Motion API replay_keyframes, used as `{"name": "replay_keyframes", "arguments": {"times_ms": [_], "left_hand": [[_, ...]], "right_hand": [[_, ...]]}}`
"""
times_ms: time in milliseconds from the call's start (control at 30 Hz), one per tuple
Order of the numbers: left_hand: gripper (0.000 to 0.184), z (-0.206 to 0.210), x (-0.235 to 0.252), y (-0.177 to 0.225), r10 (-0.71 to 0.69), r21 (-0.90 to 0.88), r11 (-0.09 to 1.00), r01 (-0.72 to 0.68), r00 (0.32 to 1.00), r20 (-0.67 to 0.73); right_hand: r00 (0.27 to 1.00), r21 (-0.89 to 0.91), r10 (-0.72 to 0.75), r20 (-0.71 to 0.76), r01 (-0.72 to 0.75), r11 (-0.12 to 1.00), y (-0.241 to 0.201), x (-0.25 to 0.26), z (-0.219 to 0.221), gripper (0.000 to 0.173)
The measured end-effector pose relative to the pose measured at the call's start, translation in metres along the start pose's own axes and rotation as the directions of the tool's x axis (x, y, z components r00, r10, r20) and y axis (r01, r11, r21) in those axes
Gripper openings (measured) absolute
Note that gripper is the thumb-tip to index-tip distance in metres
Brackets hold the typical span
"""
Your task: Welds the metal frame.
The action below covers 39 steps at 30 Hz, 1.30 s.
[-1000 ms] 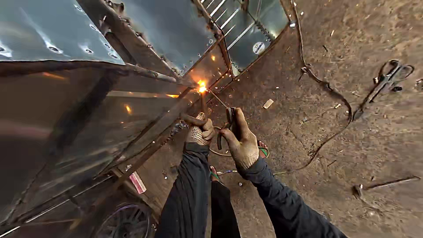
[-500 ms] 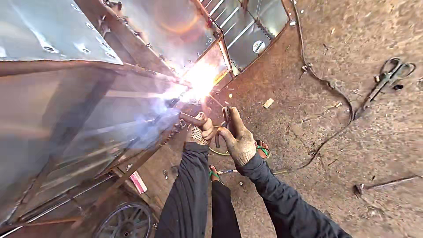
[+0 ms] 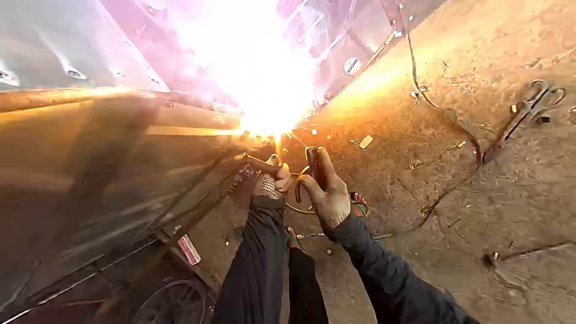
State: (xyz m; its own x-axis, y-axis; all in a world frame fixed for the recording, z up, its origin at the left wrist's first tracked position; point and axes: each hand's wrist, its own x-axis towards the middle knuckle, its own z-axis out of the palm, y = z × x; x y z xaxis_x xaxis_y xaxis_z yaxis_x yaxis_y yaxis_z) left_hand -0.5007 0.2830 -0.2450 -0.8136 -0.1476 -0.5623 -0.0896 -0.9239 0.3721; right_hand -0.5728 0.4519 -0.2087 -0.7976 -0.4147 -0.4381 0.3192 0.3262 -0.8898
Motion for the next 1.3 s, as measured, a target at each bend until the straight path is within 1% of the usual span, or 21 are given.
{"name": "replay_keyframes", "arguments": {"times_ms": [33, 100, 133, 167, 233, 267, 333, 400, 433, 500, 600, 667, 867, 933, 1067, 1167, 1200, 1233, 1300], "left_hand": [[0.036, -0.002, 0.002, 0.000, 0.006, -0.007, 1.000, -0.006, 1.000, -0.020], [0.034, -0.001, 0.000, 0.000, 0.008, 0.019, 1.000, -0.007, 0.999, -0.051], [0.032, 0.000, 0.001, 0.001, -0.001, 0.012, 1.000, 0.001, 0.999, -0.046], [0.030, -0.002, 0.002, 0.002, -0.009, -0.002, 1.000, 0.009, 1.000, -0.010], [0.033, -0.003, 0.004, 0.001, -0.012, -0.045, 0.999, 0.014, 0.999, 0.038], [0.034, -0.001, 0.006, 0.002, -0.007, -0.040, 0.999, 0.008, 0.999, 0.039], [0.039, 0.000, 0.002, 0.001, -0.033, -0.043, 0.999, 0.033, 0.999, 0.011], [0.041, 0.002, 0.003, 0.005, -0.050, -0.055, 0.997, 0.050, 0.999, 0.007], [0.043, 0.006, 0.003, 0.007, -0.057, -0.051, 0.997, 0.056, 0.998, -0.021], [0.043, 0.013, 0.002, 0.008, -0.059, -0.052, 0.997, 0.056, 0.996, -0.070], [0.037, 0.010, 0.002, 0.006, -0.046, -0.086, 0.995, 0.042, 0.998, -0.042], [0.036, 0.007, 0.003, 0.005, -0.038, -0.101, 0.994, 0.036, 0.999, -0.015], [0.045, 0.008, 0.003, 0.003, -0.049, -0.130, 0.991, 0.041, 0.997, -0.060], [0.046, 0.011, 0.001, 0.002, -0.044, -0.133, 0.991, 0.029, 0.992, -0.116], [0.049, 0.027, 0.003, 0.000, -0.027, -0.102, 0.995, -0.002, 0.959, -0.281], [0.048, 0.030, 0.002, -0.003, 0.005, -0.087, 0.996, -0.037, 0.943, -0.334], [0.045, 0.032, 0.000, -0.008, 0.021, -0.062, 0.997, -0.048, 0.923, -0.383], [0.040, 0.035, -0.005, -0.015, 0.044, -0.011, 0.998, -0.055, 0.884, -0.465], [0.030, 0.032, -0.031, -0.026, 0.088, 0.116, 0.993, -0.021, 0.791, -0.606]], "right_hand": [[0.999, 0.017, -0.030, -0.025, 0.030, 0.999, 0.000, -0.001, -0.001, 0.074], [0.997, 0.054, -0.045, -0.058, 0.048, 0.997, 0.000, -0.008, -0.008, 0.074], [0.997, 0.079, -0.045, -0.068, 0.050, 0.996, 0.000, -0.011, -0.012, 0.074], [0.996, 0.096, -0.044, -0.075, 0.051, 0.994, 0.001, -0.015, -0.017, 0.072], [0.997, 0.097, -0.029, -0.076, 0.037, 0.995, 0.004, -0.026, -0.029, 0.069], [0.997, 0.098, -0.015, -0.075, 0.023, 0.995, 0.005, -0.030, -0.035, 0.069], [0.998, 0.100, 0.023, -0.063, -0.016, 0.995, 0.006, -0.047, -0.048, 0.070], [0.997, 0.111, 0.002, -0.076, 0.006, 0.994, 0.002, -0.053, -0.056, 0.071], [0.997, 0.125, -0.009, -0.075, 0.019, 0.992, -0.001, -0.057, -0.060, 0.070], [0.998, 0.156, -0.017, -0.058, 0.026, 0.987, -0.007, -0.064, -0.065, 0.071], [0.999, 0.199, -0.030, -0.041, 0.038, 0.979, -0.013, -0.075, -0.069, 0.072], [0.998, 0.216, -0.067, -0.019, 0.070, 0.974, -0.017, -0.081, -0.072, 0.071], [0.992, 0.263, -0.095, 0.088, 0.069, 0.962, -0.030, -0.100, -0.081, 0.069], [0.988, 0.282, -0.085, 0.127, 0.046, 0.958, -0.034, -0.102, -0.082, 0.068], [0.983, 0.295, -0.074, 0.165, 0.022, 0.955, -0.036, -0.104, -0.081, 0.065], [0.986, 0.277, -0.059, 0.154, 0.014, 0.961, -0.037, -0.106, -0.079, 0.064], [0.988, 0.271, -0.060, 0.140, 0.020, 0.962, -0.037, -0.107, -0.080, 0.065], [0.989, 0.269, -0.071, 0.129, 0.034, 0.963, -0.036, -0.107, -0.082, 0.066], [0.986, 0.305, -0.116, 0.119, 0.075, 0.950, -0.037, -0.107, -0.085, 0.070]]}}
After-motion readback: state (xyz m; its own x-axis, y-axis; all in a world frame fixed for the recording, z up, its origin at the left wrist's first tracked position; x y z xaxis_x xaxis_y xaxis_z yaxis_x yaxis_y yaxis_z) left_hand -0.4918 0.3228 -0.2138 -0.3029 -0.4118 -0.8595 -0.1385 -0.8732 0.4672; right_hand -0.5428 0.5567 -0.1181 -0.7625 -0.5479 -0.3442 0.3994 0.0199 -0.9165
